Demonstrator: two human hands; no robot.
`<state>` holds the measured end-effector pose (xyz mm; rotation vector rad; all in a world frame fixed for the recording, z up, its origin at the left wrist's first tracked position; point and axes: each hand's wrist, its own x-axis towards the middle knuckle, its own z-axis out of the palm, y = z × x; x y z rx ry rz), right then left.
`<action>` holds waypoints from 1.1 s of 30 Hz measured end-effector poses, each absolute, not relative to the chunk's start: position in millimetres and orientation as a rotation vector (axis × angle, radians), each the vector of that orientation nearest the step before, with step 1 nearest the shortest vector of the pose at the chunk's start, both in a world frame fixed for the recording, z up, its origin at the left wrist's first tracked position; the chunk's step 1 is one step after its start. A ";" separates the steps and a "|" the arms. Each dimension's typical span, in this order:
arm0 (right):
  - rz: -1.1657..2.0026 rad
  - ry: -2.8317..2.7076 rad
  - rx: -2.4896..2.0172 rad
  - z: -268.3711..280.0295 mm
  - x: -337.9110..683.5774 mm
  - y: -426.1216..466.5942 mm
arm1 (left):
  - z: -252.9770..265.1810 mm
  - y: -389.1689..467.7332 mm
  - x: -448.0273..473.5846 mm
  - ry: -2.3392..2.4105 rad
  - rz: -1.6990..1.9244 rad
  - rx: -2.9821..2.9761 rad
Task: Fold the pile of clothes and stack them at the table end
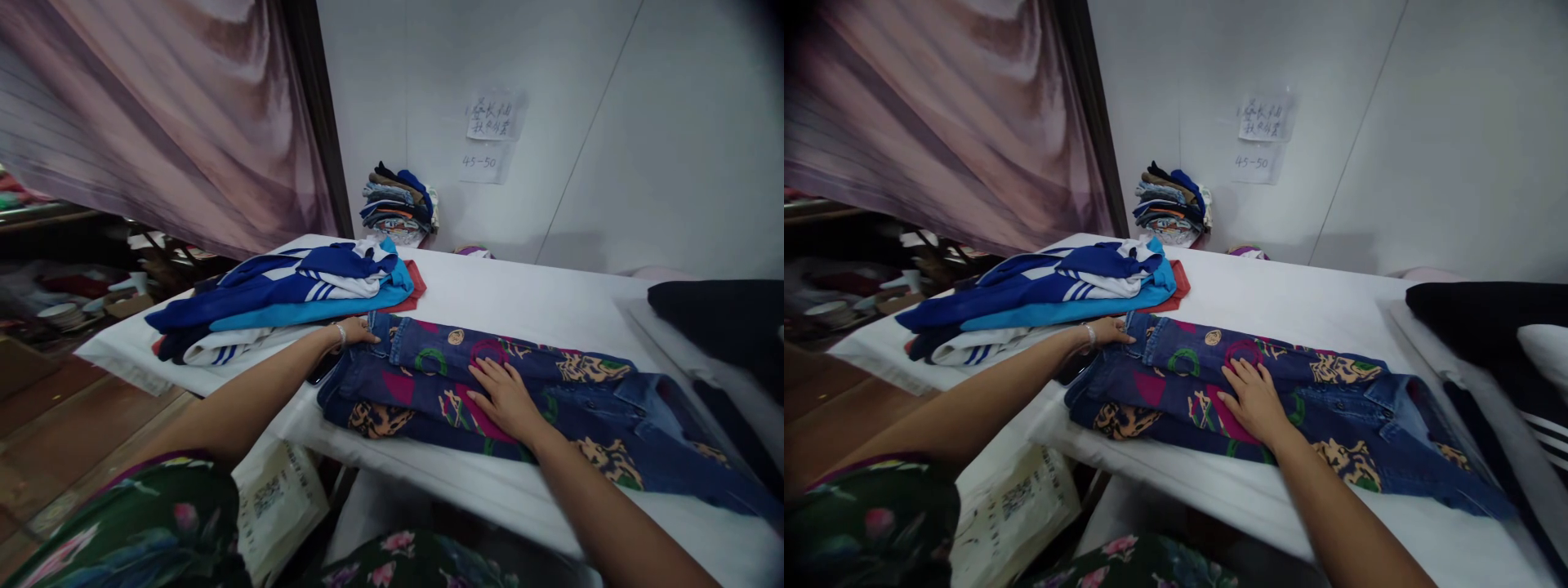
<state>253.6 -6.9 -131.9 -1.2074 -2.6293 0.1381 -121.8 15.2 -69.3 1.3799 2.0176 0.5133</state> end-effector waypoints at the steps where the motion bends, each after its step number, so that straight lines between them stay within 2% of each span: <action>1: 0.139 -2.627 -1.204 -132.1 253.8 -6.8 | -68.0 14.1 -121.7 1.976 0.512 1.350; 9: 0.128 -2.627 -1.205 -130.7 253.6 -7.5 | -56.0 6.7 -122.6 1.619 0.510 1.179; 17: 0.200 -2.624 -1.223 -128.8 253.6 -7.2 | -61.1 8.1 -121.8 1.470 0.713 1.247; 24: 0.461 -2.580 -1.257 -104.6 244.3 -6.5 | -59.7 6.3 -122.7 1.463 0.743 1.141; 29: 0.688 -2.493 -1.068 -89.1 212.7 1.8 | -52.8 2.3 -118.1 1.396 0.810 0.999; 33: 0.956 -2.294 -0.904 -98.3 176.1 10.5 | -42.9 -0.5 -111.3 1.422 0.878 0.983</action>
